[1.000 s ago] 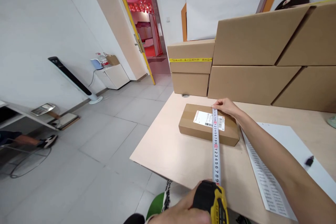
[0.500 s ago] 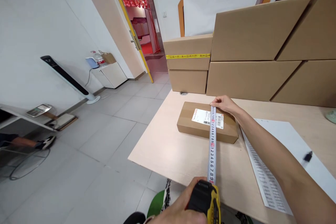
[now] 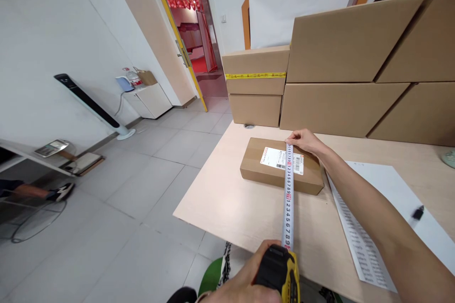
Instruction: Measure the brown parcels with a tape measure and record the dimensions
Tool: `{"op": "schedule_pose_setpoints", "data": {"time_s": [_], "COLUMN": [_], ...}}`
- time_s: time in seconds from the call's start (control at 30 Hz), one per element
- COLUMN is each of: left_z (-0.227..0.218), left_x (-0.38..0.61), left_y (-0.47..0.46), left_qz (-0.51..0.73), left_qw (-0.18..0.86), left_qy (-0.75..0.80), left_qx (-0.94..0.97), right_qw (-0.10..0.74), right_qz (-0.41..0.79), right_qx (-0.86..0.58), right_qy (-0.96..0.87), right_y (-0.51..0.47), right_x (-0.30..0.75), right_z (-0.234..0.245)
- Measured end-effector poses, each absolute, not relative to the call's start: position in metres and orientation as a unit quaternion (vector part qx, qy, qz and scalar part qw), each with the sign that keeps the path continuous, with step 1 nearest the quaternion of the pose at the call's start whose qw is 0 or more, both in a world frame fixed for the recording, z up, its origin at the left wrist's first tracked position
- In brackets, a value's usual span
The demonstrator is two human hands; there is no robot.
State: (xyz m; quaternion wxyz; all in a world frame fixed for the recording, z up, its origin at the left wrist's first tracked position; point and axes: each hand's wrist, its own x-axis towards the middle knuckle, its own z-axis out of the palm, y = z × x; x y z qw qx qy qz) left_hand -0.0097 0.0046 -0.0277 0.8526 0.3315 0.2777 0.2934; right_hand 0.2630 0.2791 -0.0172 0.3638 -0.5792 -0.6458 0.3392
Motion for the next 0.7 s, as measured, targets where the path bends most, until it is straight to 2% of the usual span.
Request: {"op": "schedule_pose_setpoints", "data": {"time_s": [0.7], "left_z": [-0.0237], "left_x": [-0.0097], "left_y": [0.0054], "left_qz": [0.282], "left_qw": [0.850], "left_qy": [0.311], "left_qx": [0.317], "right_qw": [0.362], "right_qz": [0.334], "right_qx": [-0.578], "right_qy": [-0.651], "right_y": [0.2811], "right_x": [0.2640], "right_z": [-0.0195]}}
